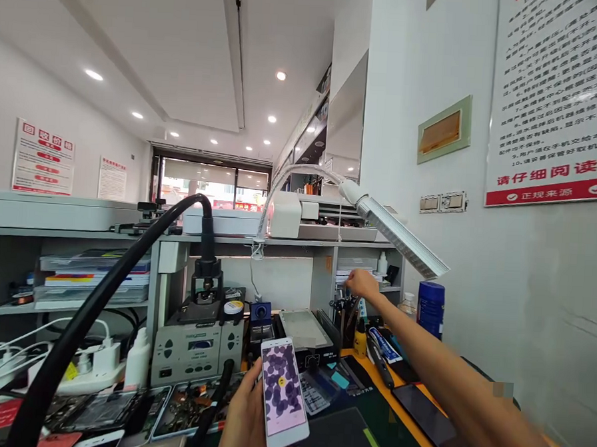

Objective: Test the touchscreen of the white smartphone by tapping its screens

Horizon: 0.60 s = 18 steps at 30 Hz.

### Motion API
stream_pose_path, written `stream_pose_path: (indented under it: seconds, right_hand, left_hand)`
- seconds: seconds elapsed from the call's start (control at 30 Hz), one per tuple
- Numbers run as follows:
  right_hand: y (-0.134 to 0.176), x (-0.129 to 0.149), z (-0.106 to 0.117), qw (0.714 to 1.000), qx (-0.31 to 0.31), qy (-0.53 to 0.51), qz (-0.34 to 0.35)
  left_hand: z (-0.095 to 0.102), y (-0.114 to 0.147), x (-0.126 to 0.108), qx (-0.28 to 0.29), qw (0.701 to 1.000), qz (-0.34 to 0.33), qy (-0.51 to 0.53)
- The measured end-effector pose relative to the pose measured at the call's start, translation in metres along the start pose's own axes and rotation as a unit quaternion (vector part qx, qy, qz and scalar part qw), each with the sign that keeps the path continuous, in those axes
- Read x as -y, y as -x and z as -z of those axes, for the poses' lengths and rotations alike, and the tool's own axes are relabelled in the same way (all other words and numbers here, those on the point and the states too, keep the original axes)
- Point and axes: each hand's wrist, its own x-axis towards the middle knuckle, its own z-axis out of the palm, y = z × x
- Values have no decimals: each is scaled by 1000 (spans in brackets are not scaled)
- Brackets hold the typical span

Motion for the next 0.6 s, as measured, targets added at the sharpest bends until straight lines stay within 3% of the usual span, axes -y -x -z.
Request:
stream_pose_path:
  seconds: [0.2,0.37,0.43,0.6]
  right_hand:
    - [3,9,43,996,-56,-59,38]
    - [67,7,59,981,-89,-146,87]
    - [109,-5,49,977,-51,-181,99]
    - [194,-45,8,956,164,-229,79]
  left_hand:
    - [-8,5,-3,-24,999,-24,-18]
    - [-6,6,-6,-26,999,-25,-17]
    - [-5,6,-5,-26,998,-42,-24]
    - [0,6,-1,-19,998,-54,-22]
